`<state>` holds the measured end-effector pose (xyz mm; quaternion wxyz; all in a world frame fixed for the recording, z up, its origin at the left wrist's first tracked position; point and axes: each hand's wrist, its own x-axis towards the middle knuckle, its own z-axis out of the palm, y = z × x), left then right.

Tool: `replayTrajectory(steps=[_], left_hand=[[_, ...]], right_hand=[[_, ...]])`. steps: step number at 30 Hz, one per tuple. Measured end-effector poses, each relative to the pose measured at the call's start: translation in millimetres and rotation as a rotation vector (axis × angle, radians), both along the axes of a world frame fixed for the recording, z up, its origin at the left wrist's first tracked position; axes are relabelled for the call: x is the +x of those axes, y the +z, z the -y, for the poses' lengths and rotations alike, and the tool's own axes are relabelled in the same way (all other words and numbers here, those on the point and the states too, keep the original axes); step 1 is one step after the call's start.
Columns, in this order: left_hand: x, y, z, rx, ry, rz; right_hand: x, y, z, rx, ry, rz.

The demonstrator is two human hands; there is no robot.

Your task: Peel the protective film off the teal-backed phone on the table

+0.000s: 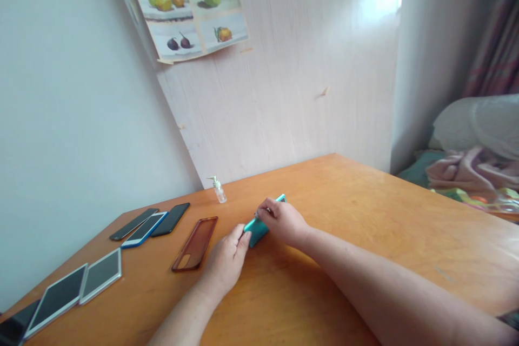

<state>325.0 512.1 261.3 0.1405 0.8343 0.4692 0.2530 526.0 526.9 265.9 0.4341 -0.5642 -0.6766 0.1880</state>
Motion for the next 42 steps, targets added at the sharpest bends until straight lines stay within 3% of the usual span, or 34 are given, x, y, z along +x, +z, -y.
replayTrajectory(steps=[6, 12, 16, 22, 27, 42], left_hand=[[2.0, 3.2, 2.7, -0.01, 0.009, 0.002], [0.1, 0.0, 1.7, -0.002, -0.007, 0.003], [-0.4, -0.8, 1.0, -0.003, -0.008, 0.006], [-0.5, -2.1, -1.6, 0.003, -0.017, 0.011], [-0.7, -3.2, -2.0, 0.003, -0.015, 0.022], [0.3, 0.0, 1.4, -0.002, -0.018, 0.018]], right_hand=[[22.1, -9.9, -27.5, -0.035, -0.152, -0.136], [27.5, -15.2, -33.7, -0.045, -0.166, -0.184], [15.5, -9.0, -21.0, -0.025, -0.09, -0.137], [-13.1, -5.0, 6.9, 0.048, 0.157, 0.01], [-15.3, -3.2, 12.2, 0.04, 0.189, 0.06], [28.3, -17.3, -37.7, -0.037, -0.137, -0.231]])
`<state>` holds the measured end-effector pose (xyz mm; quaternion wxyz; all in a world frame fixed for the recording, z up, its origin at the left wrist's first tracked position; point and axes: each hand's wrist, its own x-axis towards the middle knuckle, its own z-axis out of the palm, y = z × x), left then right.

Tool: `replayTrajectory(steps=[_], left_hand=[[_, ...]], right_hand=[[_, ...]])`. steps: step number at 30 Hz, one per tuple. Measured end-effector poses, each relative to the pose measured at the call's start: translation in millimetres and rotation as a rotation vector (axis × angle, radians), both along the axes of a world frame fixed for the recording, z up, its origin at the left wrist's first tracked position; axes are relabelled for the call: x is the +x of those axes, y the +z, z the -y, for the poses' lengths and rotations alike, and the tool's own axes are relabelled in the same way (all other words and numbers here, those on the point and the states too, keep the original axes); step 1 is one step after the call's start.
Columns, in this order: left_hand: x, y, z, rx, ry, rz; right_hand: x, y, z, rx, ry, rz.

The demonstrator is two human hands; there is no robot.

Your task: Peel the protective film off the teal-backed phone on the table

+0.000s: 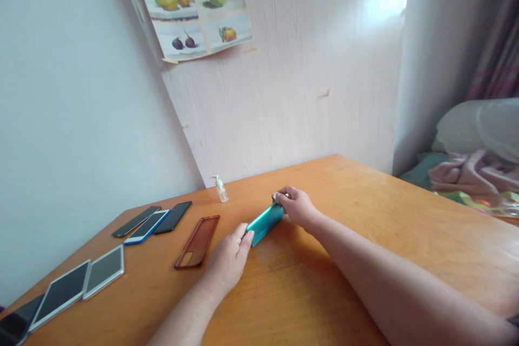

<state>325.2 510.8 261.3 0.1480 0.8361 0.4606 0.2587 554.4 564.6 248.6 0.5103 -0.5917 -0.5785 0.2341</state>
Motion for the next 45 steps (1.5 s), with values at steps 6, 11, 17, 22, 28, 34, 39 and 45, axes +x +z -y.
replayTrajectory(steps=[6, 11, 17, 22, 28, 34, 39, 45], left_hand=[[0.7, 2.6, 1.5, -0.015, 0.007, 0.0], [0.0, 1.0, -0.1, 0.0, 0.005, -0.008], [0.0, -0.2, -0.7, 0.005, 0.006, -0.003], [0.1, 0.1, -0.3, 0.001, 0.002, 0.003], [0.0, -0.2, -0.9, -0.014, -0.017, 0.023], [0.1, 0.6, -0.7, -0.005, 0.007, -0.001], [0.0, 2.3, -0.1, -0.004, 0.001, -0.006], [0.7, 3.8, 1.4, -0.015, -0.001, -0.006]], right_hand=[[-3.8, 3.4, 6.8, 0.011, 0.019, 0.031], [-25.2, 10.4, 30.5, 0.064, 0.184, 0.141], [-42.4, 14.9, 49.6, 0.122, 0.324, 0.285], [-41.8, 18.4, 51.5, 0.107, 0.337, 0.302], [-44.4, 18.4, 55.2, 0.111, 0.363, 0.316], [-42.6, 17.0, 52.3, 0.106, 0.336, 0.323], [-34.4, 12.3, 38.8, 0.06, 0.265, 0.224], [-18.7, 10.0, 23.3, 0.033, 0.192, 0.113]])
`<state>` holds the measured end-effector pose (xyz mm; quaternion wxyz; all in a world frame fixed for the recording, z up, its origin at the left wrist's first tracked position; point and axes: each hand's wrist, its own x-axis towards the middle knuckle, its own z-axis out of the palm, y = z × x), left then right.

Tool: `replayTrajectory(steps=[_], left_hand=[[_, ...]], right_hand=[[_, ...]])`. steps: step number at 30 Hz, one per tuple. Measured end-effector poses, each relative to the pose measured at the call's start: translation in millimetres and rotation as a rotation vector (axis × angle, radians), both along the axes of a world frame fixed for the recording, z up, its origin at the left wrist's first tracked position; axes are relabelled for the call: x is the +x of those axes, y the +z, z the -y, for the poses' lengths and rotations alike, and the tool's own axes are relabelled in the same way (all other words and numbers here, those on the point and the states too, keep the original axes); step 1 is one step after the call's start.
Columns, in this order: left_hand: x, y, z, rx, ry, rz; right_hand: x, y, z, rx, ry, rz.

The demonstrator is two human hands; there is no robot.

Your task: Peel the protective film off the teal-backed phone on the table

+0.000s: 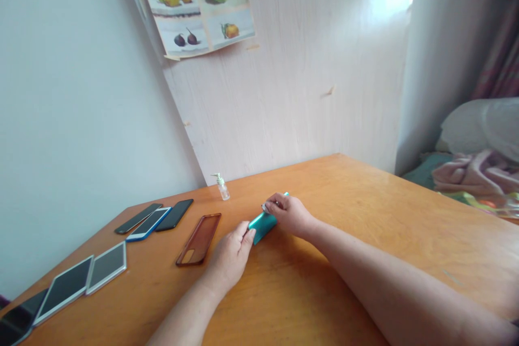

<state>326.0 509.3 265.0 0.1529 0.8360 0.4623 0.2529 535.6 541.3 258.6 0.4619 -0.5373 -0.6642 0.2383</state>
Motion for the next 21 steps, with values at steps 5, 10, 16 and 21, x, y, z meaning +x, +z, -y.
replayTrajectory(steps=[5, 10, 16, 21], left_hand=[[-0.2, -1.5, -0.4, 0.003, 0.004, 0.011], [-0.6, -1.1, 0.0, -0.006, -0.001, 0.013], [-0.5, -1.2, 0.4, -0.007, 0.0, 0.017], [-1.2, -2.0, -0.2, 0.004, -0.006, 0.017]], right_hand=[[7.3, -5.4, -9.9, -0.035, -0.071, -0.061], [8.9, -7.1, -13.6, -0.045, -0.104, -0.07], [10.9, -5.3, -11.9, -0.04, -0.118, -0.06], [5.8, -2.1, -5.5, -0.008, -0.067, -0.02]])
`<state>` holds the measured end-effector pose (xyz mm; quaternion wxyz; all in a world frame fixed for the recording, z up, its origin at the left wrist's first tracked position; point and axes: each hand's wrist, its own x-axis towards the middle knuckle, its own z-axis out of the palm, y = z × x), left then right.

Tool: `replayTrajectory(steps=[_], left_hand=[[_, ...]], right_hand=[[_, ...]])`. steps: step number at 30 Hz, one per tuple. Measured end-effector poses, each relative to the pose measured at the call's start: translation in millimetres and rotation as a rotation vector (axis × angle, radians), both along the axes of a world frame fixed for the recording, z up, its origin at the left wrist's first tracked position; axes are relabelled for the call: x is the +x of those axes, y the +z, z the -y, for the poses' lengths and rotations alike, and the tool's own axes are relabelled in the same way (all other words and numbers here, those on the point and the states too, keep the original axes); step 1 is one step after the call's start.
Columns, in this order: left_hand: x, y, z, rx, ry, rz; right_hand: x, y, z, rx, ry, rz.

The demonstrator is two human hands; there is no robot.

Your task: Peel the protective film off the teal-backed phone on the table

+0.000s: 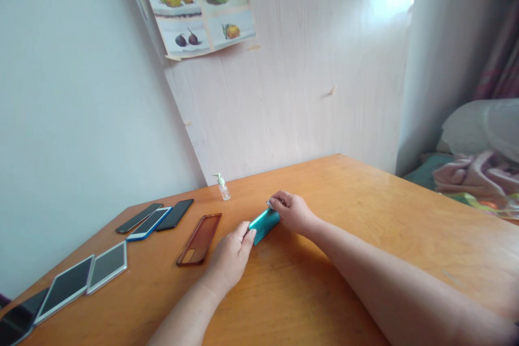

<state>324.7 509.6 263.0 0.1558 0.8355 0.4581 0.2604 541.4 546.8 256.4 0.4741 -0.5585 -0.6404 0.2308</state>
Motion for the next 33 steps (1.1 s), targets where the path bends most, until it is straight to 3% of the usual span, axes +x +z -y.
replayTrajectory(steps=[6, 19, 27, 33], left_hand=[[0.3, 0.7, -0.2, 0.012, 0.0, -0.018], [1.4, -0.3, 0.1, 0.001, 0.007, -0.013], [1.1, -0.5, -0.5, 0.008, -0.009, -0.003], [1.3, -0.5, -0.1, -0.002, 0.012, -0.011]], right_hand=[[-13.3, 4.0, 12.1, 0.059, 0.135, 0.083], [-20.3, 2.9, 19.8, 0.076, 0.241, 0.152], [-16.8, 3.3, 18.7, 0.067, 0.231, 0.146], [-7.2, 2.6, 7.5, 0.037, 0.143, 0.07]])
